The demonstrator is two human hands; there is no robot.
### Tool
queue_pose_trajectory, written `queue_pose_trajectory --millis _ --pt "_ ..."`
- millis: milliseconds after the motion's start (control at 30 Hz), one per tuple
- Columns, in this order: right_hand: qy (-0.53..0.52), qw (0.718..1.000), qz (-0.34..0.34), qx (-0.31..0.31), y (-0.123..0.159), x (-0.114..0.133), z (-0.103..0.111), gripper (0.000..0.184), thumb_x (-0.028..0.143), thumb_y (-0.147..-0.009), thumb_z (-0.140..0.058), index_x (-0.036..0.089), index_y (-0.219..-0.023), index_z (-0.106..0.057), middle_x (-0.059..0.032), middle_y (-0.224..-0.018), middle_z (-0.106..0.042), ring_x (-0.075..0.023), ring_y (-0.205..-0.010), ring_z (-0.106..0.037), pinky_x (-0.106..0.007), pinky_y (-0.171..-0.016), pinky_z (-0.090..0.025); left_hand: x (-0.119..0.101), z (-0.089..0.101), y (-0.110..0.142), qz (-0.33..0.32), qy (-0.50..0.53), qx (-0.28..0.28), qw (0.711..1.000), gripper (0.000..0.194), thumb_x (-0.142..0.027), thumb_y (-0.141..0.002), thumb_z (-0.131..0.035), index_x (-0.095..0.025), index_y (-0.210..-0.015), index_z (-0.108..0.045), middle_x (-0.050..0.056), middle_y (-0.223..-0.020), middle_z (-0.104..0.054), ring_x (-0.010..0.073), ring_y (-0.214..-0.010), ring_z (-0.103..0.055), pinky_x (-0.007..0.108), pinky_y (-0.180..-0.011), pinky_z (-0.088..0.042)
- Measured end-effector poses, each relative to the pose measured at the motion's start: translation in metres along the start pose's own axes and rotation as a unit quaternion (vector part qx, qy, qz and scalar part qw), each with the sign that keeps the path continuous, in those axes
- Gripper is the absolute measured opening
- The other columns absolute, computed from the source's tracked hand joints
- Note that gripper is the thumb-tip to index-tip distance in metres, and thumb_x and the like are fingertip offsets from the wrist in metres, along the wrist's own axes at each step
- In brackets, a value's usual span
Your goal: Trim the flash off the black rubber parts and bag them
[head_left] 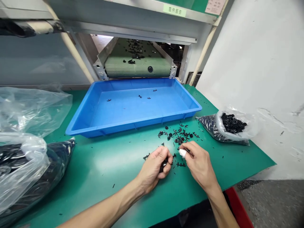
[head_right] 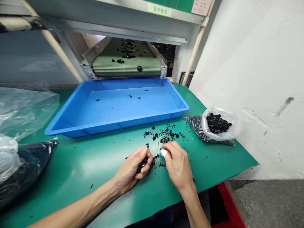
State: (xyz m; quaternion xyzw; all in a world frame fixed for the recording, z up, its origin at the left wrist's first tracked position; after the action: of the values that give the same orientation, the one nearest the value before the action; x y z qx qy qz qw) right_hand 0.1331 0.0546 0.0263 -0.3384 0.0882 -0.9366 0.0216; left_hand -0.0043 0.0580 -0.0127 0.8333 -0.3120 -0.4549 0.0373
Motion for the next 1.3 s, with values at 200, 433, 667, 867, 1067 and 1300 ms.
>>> queue_pose_trajectory --millis 200,433,667,867,1067,1300 --pt "-0.096 0.992 0.080 -0.029 0.024 0.024 0.001 0.021 0.017 -0.088 -0.043 0.022 -0.088 -0.063 -0.0034 -0.091 -0.063 -0.0147 -0.079 -0.058 -0.025 -0.071 -0.045 0.004 0.000 0.000 0.000 -0.051 0.017 0.999 0.037 -0.052 -0.079 -0.058 -0.015 -0.087 -0.057 -0.006 -0.054 -0.044 0.0042 -0.042 -0.029 0.018 -0.039 -0.015" --pt "-0.060 0.995 0.059 -0.050 0.026 0.018 0.002 0.027 0.016 -0.089 -0.040 0.023 -0.093 -0.066 -0.0047 -0.094 -0.061 -0.0154 -0.084 -0.059 -0.026 -0.070 -0.047 0.004 0.002 0.000 0.022 -0.051 0.033 0.998 0.037 -0.041 -0.071 -0.071 -0.015 -0.096 -0.061 -0.006 -0.056 -0.043 0.0044 -0.047 -0.031 0.019 -0.042 -0.014" --pt "0.029 0.997 0.063 -0.030 0.042 0.011 0.001 0.038 0.015 -0.090 -0.034 0.020 -0.119 -0.056 -0.0066 -0.106 -0.062 -0.0160 -0.092 -0.062 -0.025 -0.075 -0.050 0.004 0.005 0.001 0.023 -0.036 -0.011 0.999 0.039 -0.039 -0.067 -0.075 -0.016 -0.095 -0.063 -0.004 -0.064 -0.048 0.0036 -0.048 -0.032 0.019 -0.042 -0.014" --pt "0.099 0.988 0.089 -0.082 0.058 0.017 -0.006 0.037 0.013 -0.089 -0.034 0.018 -0.118 -0.057 -0.0069 -0.107 -0.067 -0.0178 -0.092 -0.065 -0.026 -0.075 -0.052 0.007 0.006 0.002 0.007 -0.061 -0.029 0.998 0.035 -0.038 -0.068 -0.074 -0.017 -0.094 -0.061 -0.005 -0.059 -0.047 0.0039 -0.047 -0.034 0.017 -0.041 -0.017" --pt "0.131 0.984 0.071 -0.096 0.058 0.023 -0.007 0.034 0.016 -0.090 -0.034 0.017 -0.114 -0.058 -0.0086 -0.099 -0.067 -0.0189 -0.083 -0.065 -0.027 -0.069 -0.051 0.006 0.005 0.003 -0.017 -0.073 -0.041 0.996 0.033 -0.037 -0.070 -0.073 -0.019 -0.096 -0.063 -0.006 -0.059 -0.047 0.0038 -0.047 -0.035 0.016 -0.041 -0.020" --pt "0.194 0.970 0.084 -0.120 0.059 0.028 -0.008 0.032 0.018 -0.093 -0.033 0.014 -0.112 -0.059 -0.0086 -0.084 -0.064 -0.0188 -0.075 -0.063 -0.026 -0.062 -0.044 0.005 0.004 0.005 -0.048 -0.127 -0.060 0.989 0.029 -0.036 -0.071 -0.072 -0.019 -0.092 -0.063 -0.006 -0.057 -0.049 0.0043 -0.047 -0.038 0.016 -0.042 -0.025"
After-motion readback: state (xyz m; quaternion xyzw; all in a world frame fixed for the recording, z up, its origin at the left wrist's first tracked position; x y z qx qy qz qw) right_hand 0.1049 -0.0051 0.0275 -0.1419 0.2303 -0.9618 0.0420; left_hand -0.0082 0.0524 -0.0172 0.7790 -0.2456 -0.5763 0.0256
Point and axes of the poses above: each hand's wrist, its own y-axis away from the middle knuckle, its own z-axis out of the back of the hand, x = y × z, the point moved 5 cm from there along -y, towards the middle knuckle
